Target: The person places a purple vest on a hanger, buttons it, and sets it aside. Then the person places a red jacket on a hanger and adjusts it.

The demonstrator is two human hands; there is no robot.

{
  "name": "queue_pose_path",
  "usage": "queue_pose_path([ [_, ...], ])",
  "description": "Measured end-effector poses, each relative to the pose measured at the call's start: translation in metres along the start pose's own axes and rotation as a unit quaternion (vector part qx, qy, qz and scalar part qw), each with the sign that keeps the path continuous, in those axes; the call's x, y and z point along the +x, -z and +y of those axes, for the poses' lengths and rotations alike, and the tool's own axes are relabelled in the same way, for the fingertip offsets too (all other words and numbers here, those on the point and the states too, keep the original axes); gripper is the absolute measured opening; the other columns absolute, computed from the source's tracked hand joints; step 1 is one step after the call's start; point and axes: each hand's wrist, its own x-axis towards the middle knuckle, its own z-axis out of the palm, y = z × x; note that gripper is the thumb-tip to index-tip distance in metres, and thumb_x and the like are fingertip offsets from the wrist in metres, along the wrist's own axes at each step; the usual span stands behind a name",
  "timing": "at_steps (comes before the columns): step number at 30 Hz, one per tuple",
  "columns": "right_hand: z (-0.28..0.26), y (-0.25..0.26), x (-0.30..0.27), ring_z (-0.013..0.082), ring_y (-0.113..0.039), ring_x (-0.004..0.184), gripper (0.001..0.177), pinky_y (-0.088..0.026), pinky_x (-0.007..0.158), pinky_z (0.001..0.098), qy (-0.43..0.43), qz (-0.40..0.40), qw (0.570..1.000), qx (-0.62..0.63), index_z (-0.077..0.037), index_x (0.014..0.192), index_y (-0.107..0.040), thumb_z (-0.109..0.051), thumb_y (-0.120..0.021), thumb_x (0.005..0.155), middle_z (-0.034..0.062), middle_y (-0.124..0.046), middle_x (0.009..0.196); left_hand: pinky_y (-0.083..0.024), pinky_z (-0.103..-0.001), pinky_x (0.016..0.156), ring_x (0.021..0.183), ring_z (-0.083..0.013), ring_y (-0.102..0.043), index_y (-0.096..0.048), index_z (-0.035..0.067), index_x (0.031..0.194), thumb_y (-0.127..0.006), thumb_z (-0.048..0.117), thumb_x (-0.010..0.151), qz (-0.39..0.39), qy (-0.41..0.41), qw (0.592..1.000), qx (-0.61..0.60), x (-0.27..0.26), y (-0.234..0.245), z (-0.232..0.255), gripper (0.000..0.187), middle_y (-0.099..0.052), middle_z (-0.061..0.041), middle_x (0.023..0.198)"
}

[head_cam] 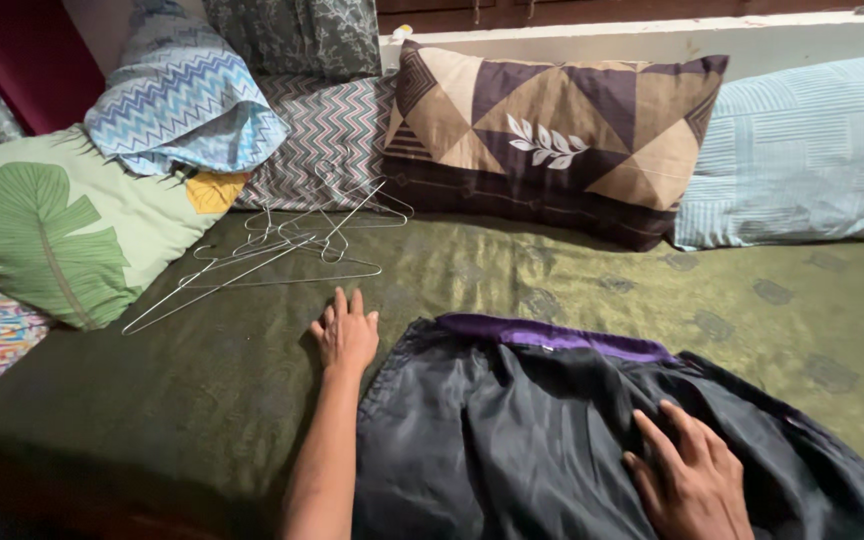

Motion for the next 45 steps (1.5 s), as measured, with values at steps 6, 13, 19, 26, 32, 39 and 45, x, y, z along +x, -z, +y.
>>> queue_pose_path([
  [6,0.041,-0.043,-0.023,0.0292,-0.065,0.115,0.057,-0.053,0.097,0.0427,0.013,0.004,1.000,0.003,-0.027,0.123,-0.069,-0.041,-0.079,0.069,0.0075,-0.063,0.133,-0.028,-0.065,0.107,0.144,-0.0359,-0.035,-0.039,0.019,0.155,-0.052,0.041,0.100,-0.006,-0.017,0.999,0.030,0.055,-0.039,-0.017,0.061,-0.029,-0.014,0.163],
  [13,0.055,-0.070,-0.038,0.0235,-0.068,0.113,0.055,-0.056,0.095,0.0416,-0.045,-0.034,0.997,-0.054,-0.034,0.117,-0.072,-0.047,-0.086,0.065,-0.0018,-0.068,0.128,-0.037,-0.057,0.104,0.126,-0.0345,-0.051,-0.063,0.010,0.127,-0.059,0.043,0.098,0.031,-0.034,0.998,0.036,0.069,-0.030,-0.019,0.045,-0.059,-0.014,0.130],
  [19,0.045,-0.055,-0.029,0.0238,-0.066,0.114,0.054,-0.055,0.094,0.0405,-0.027,-0.036,0.999,-0.010,-0.030,0.120,-0.071,-0.044,-0.081,0.069,-0.0004,-0.067,0.128,-0.048,-0.050,0.090,0.104,-0.0354,-0.062,-0.068,0.009,0.100,-0.062,0.035,0.098,0.113,-0.105,0.987,0.036,0.050,-0.014,-0.013,0.027,-0.065,-0.014,0.105],
  [26,0.019,-0.025,-0.015,0.0241,-0.060,0.120,0.049,-0.048,0.092,0.0413,-0.051,-0.055,0.997,0.016,-0.023,0.120,-0.071,-0.037,-0.077,0.073,0.0030,-0.066,0.129,-0.054,-0.052,0.073,0.090,-0.0376,-0.068,-0.068,0.013,0.099,-0.055,0.030,0.101,0.083,-0.082,0.990,-0.074,0.020,-0.008,-0.026,0.021,-0.068,-0.013,0.099],
  [32,0.003,-0.001,-0.005,0.0265,-0.057,0.120,0.045,-0.045,0.095,0.0436,-0.044,-0.039,0.997,0.057,-0.014,0.118,-0.069,-0.034,-0.075,0.077,0.0051,-0.065,0.126,-0.055,-0.048,0.070,0.086,-0.0335,-0.069,-0.067,0.012,0.099,-0.057,0.027,0.103,0.177,-0.112,0.977,-0.027,-0.010,0.064,-0.010,0.018,-0.066,-0.010,0.097],
  [39,-0.006,0.022,0.004,0.0283,-0.058,0.119,0.039,-0.045,0.091,0.0427,-0.054,-0.046,0.995,0.071,-0.012,0.113,-0.069,-0.029,-0.075,0.079,0.0064,-0.064,0.127,-0.054,-0.034,0.065,0.077,-0.0184,-0.063,-0.072,0.015,0.112,-0.066,0.023,0.094,0.351,-0.331,0.876,0.019,-0.061,0.224,0.093,0.020,-0.063,-0.001,0.089],
  [45,-0.004,0.035,-0.002,0.0246,-0.063,0.114,0.030,-0.047,0.098,0.0409,-0.089,0.042,0.952,0.291,-0.011,0.109,-0.072,-0.033,-0.062,0.092,0.0055,-0.072,0.119,-0.040,-0.027,0.059,0.072,-0.0092,-0.054,-0.075,0.015,0.123,-0.069,0.020,0.100,0.401,-0.464,0.790,0.018,-0.155,0.296,0.182,0.024,-0.069,0.003,0.095],
])
